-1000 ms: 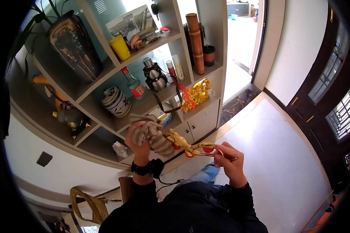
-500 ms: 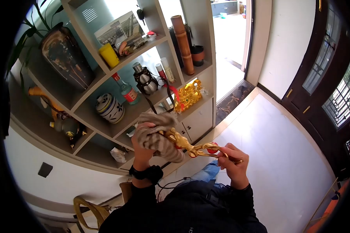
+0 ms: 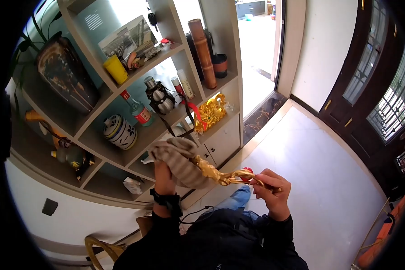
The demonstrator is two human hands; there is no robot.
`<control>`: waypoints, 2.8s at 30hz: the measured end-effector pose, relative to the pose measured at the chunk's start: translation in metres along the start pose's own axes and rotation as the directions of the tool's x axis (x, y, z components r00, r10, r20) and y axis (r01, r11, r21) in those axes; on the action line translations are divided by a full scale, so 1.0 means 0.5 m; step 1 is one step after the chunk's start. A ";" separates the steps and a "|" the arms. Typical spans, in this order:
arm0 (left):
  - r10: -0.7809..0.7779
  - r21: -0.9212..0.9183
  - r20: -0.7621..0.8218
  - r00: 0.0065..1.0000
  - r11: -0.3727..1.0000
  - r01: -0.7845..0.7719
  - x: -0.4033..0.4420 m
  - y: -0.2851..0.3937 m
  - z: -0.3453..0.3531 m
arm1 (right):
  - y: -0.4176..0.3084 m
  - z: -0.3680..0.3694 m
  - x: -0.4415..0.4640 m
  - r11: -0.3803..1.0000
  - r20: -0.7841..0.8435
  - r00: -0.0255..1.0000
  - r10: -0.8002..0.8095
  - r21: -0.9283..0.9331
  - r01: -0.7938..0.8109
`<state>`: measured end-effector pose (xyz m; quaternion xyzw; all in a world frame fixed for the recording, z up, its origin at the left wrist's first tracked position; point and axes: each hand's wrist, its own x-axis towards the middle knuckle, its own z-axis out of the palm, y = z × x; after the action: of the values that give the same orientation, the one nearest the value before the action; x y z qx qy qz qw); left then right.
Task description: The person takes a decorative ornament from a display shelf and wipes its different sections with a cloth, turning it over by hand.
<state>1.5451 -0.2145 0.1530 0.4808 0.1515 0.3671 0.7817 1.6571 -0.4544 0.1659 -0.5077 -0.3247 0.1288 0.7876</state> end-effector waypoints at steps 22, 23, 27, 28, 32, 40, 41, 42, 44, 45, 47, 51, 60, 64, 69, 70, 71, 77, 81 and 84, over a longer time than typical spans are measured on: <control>0.279 0.602 0.187 0.942 0.725 -0.335 0.007 0.029 0.029 | 0.047 0.046 -0.014 0.832 -0.170 0.954 0.247 0.543 -0.119; 0.234 0.535 0.169 0.957 0.794 -0.289 0.009 0.036 0.035 | 0.043 0.045 -0.016 0.836 -0.181 0.951 0.250 0.537 -0.118; 0.110 0.345 0.132 0.985 0.927 -0.150 0.008 0.042 0.058 | 0.034 0.027 -0.017 0.847 -0.215 0.949 0.231 0.525 -0.087; 0.108 0.346 0.135 0.985 0.926 -0.149 0.007 0.039 0.064 | 0.034 0.019 -0.014 0.862 -0.203 0.961 0.185 0.504 -0.059; 0.269 0.360 0.421 0.866 0.827 -0.432 -0.002 -0.013 0.000 | 0.029 -0.002 -0.011 0.882 -0.154 0.986 0.060 0.471 0.020; 0.149 0.135 0.083 0.985 0.978 -0.160 -0.027 0.000 0.042 | -0.005 0.001 -0.019 0.981 -0.103 0.976 -0.192 0.011 0.194; 0.135 0.090 0.034 0.990 0.986 -0.138 -0.025 -0.003 0.041 | -0.005 0.003 -0.020 0.976 -0.090 0.972 -0.215 0.008 0.216; 0.135 0.089 0.037 0.990 0.986 -0.138 -0.025 -0.001 0.040 | -0.007 0.005 -0.021 0.976 -0.092 0.972 -0.217 0.007 0.218; -0.007 -0.105 0.127 0.992 0.994 0.021 -0.024 0.006 0.031 | -0.012 0.011 -0.022 0.968 -0.065 0.967 -0.248 -0.046 0.245; -0.007 -0.104 0.126 0.992 0.994 0.020 -0.020 0.008 0.028 | -0.009 0.012 -0.022 0.969 -0.065 0.967 -0.247 -0.045 0.245; -0.140 -0.199 0.093 0.986 0.967 0.156 -0.009 0.007 0.019 | -0.004 0.014 -0.022 0.962 -0.056 0.962 -0.269 -0.062 0.265; 0.002 -0.211 0.069 0.998 0.977 0.013 0.002 0.024 -0.011 | -0.011 0.017 -0.007 0.952 -0.094 0.959 -0.267 -0.180 0.247; 0.286 0.654 0.653 0.701 0.253 -0.713 0.009 0.096 0.075 | -0.026 0.025 0.033 0.982 0.149 0.981 -0.126 -0.121 0.145; 0.089 0.646 0.644 0.760 0.469 -0.602 0.002 0.095 0.067 | -0.042 0.024 0.046 0.913 0.317 0.911 -0.265 -0.222 0.342; -0.064 0.525 0.664 0.745 0.750 -0.403 0.016 0.095 0.024 | -0.048 0.017 0.054 0.913 0.426 0.880 -0.212 -0.235 0.334; -0.063 0.525 0.664 0.745 0.749 -0.404 0.015 0.094 0.024 | -0.047 0.016 0.055 0.918 0.437 0.877 -0.200 -0.228 0.323; -0.046 0.505 0.647 0.761 0.773 -0.383 0.011 0.094 0.023 | -0.045 0.016 0.055 0.924 0.449 0.874 -0.188 -0.220 0.312; 0.037 0.337 0.411 0.911 0.922 -0.190 -0.012 0.053 -0.003 | -0.033 0.022 0.055 0.949 0.422 0.893 -0.154 -0.190 0.253; 0.138 0.324 0.242 0.960 0.921 -0.214 -0.005 0.052 -0.009 | -0.011 0.026 0.051 0.952 0.422 0.889 -0.177 -0.157 0.264; 0.136 0.202 -0.054 0.989 0.972 -0.122 0.005 0.040 -0.043 | 0.003 0.030 0.044 0.997 0.223 0.975 0.007 -0.079 0.011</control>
<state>1.5256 -0.1936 0.1601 0.5523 0.1820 0.4163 0.6990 1.6644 -0.4312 0.1773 -0.5207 -0.4165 0.1712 0.7253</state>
